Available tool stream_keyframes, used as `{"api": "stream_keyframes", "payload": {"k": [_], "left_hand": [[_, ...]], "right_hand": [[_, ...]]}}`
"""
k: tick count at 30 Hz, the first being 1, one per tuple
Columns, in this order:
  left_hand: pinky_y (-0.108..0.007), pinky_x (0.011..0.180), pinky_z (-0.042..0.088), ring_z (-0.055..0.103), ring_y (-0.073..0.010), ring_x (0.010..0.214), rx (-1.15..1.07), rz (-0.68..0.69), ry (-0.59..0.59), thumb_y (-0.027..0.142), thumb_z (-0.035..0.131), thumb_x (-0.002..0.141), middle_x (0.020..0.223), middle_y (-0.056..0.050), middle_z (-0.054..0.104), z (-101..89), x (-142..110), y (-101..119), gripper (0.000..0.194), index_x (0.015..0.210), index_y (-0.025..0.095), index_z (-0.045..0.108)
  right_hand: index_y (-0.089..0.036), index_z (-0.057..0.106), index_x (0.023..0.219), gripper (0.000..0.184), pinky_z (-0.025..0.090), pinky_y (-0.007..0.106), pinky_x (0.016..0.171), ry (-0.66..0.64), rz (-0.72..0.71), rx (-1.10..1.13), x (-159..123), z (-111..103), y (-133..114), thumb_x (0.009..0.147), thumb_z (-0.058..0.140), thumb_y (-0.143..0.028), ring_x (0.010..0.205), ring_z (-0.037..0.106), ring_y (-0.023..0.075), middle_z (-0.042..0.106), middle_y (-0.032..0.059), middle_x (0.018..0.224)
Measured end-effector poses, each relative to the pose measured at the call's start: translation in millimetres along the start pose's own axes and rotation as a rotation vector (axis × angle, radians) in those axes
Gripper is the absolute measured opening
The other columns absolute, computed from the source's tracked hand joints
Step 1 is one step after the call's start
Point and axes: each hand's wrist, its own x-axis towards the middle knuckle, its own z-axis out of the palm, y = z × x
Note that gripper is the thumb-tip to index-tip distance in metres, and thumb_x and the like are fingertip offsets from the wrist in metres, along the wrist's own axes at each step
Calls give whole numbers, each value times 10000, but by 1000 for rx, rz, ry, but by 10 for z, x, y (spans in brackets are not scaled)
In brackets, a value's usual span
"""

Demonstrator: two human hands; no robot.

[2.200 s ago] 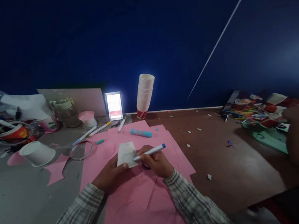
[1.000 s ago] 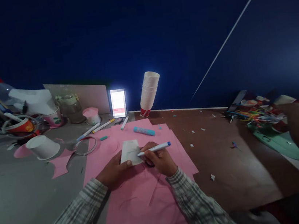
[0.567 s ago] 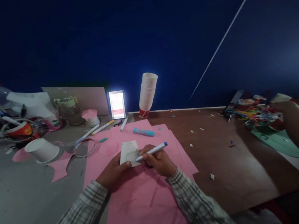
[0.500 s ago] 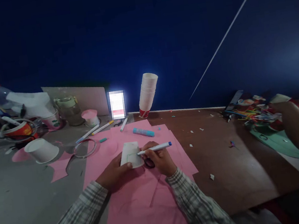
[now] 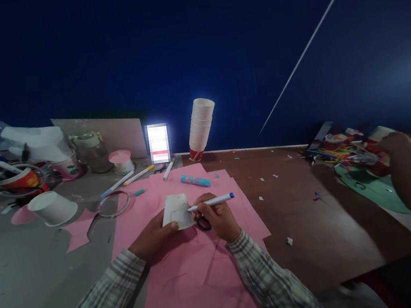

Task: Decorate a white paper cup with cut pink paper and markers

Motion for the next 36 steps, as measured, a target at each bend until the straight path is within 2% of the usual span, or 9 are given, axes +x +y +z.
{"api": "stream_keyframes", "payload": {"k": [4,11,16,19,25,29,33,36], "left_hand": [[-436,954,436,580,-312,1080,41,12,-6,354,699,764,1170,-129,661,-14,1,-22,531,1229,132,570],[-436,993,413,565,-313,1131,49,30,-14,348,693,772,1215,-131,645,-2,-2,16,505,1217,141,576],[-448,987,418,572,-318,1122,48,23,2,362,709,759,1217,-141,639,-7,2,-12,535,1220,131,567],[-442,958,439,584,-319,1098,5,20,-1,376,702,761,1183,-138,657,26,-7,6,543,1223,129,559],[-425,936,445,583,-317,1066,140,39,50,396,698,744,1120,-126,682,62,-17,78,502,1160,130,604],[-415,924,441,586,-306,1045,163,41,55,395,676,766,1113,-124,679,32,-4,54,490,1172,133,594],[-372,860,455,593,-282,976,261,58,56,393,675,772,1084,-116,680,0,6,38,448,1125,125,611],[-367,853,454,594,-285,974,299,56,68,389,683,764,1076,-113,683,3,4,55,454,1125,125,610]], "right_hand": [[-183,584,824,259,375,212,423,-11,16,41,-21,42,9,878,547,-434,460,452,86,538,-21,621],[-187,567,793,296,385,207,425,55,12,27,-17,55,-3,868,545,-473,489,472,97,533,-17,609],[-190,572,801,286,399,220,454,26,-27,14,-26,76,-26,871,543,-465,503,476,100,543,-14,620],[-194,572,797,280,407,228,465,68,-24,-4,-29,82,-23,880,534,-458,521,483,107,541,-11,622],[-185,580,797,265,410,230,477,62,-61,-13,-37,116,-28,880,541,-433,516,474,97,538,-12,638],[-193,570,799,249,391,227,457,94,-27,6,-47,128,-24,884,531,-424,503,464,106,522,-22,604],[-190,599,805,231,399,238,493,50,-60,-61,-62,128,-18,885,531,-395,536,479,115,535,-6,641],[-184,601,812,225,397,235,489,69,-53,-81,-63,122,-20,893,518,-377,528,474,108,540,-2,666]]}}
